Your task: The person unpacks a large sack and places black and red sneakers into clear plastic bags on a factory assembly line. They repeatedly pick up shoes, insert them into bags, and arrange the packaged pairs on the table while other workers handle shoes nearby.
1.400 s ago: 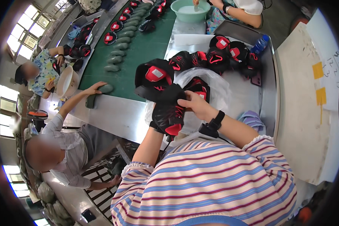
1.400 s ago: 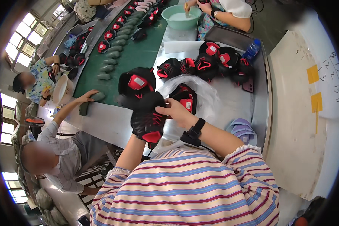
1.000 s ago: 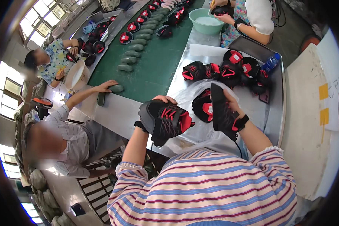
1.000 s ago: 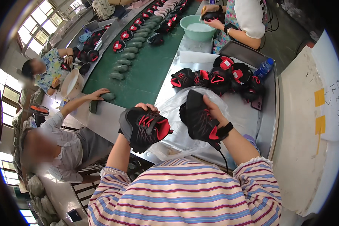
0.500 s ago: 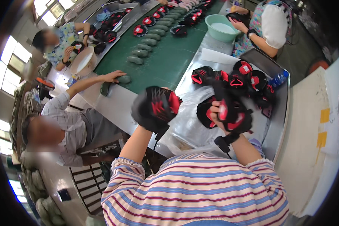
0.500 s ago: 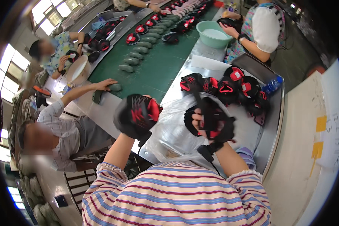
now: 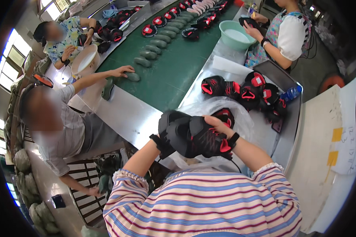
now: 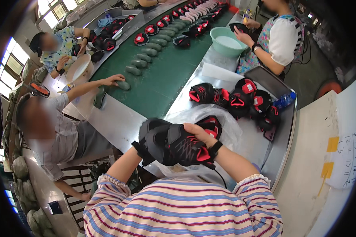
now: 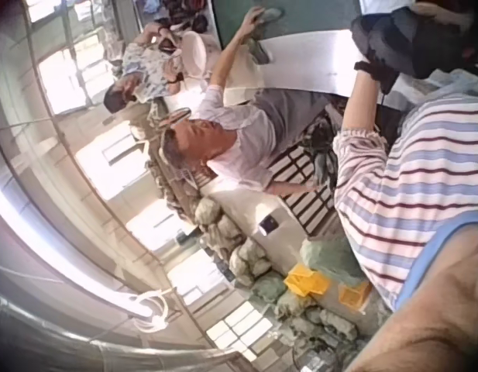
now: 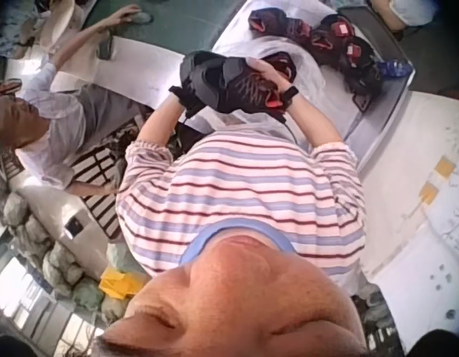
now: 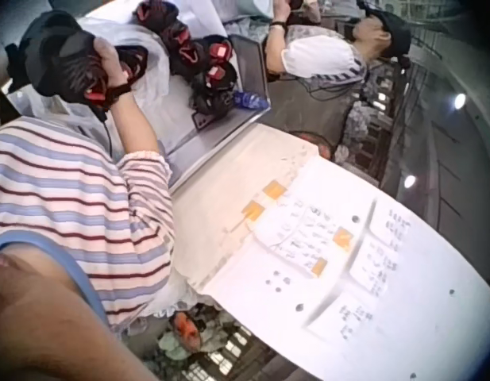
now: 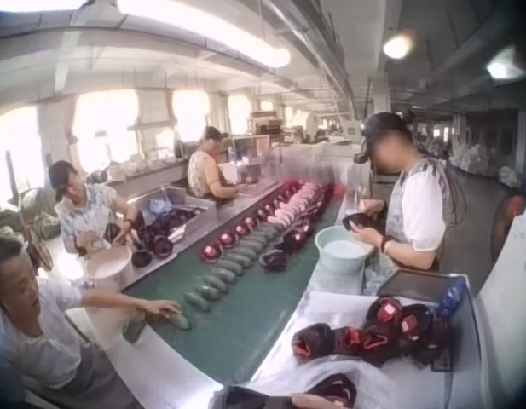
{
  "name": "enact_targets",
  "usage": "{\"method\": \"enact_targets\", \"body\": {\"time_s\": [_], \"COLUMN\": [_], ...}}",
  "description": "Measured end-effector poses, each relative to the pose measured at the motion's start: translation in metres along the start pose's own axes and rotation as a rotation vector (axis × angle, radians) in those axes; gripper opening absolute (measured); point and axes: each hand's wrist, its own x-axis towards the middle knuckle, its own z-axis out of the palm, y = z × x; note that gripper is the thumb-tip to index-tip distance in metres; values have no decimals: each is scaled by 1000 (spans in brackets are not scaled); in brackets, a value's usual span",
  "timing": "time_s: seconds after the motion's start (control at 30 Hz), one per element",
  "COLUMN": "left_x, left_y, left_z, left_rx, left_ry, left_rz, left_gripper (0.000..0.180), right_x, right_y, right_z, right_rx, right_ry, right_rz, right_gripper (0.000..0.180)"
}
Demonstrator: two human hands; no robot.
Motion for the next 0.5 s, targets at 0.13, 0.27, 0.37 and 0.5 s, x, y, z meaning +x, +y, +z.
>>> {"method": "enact_targets", "body": {"time_s": [0.13, 0.27, 0.37, 0.5], "left_x": [-14, -19, -6, 6], "left_y": [-59, -37, -6, 0], "left_z": [49, 33, 46, 73], "left_rx": [-1800, -1646, -1439, -1275], "left_ry": [403, 470, 116, -70], "left_rz": [-585, -634, -512, -496], "left_gripper": [28, 20, 23, 26], "right_x": [36, 99, 154, 162], "right_y": [-25, -81, -96, -99], "right_z": [12, -23, -71, -59], "right_rx": [67, -44, -299, -528], "right_ry": [100, 199, 516, 545], "right_rz": [-45, -193, -481, -560], "right_gripper": [32, 32, 42, 72]}}
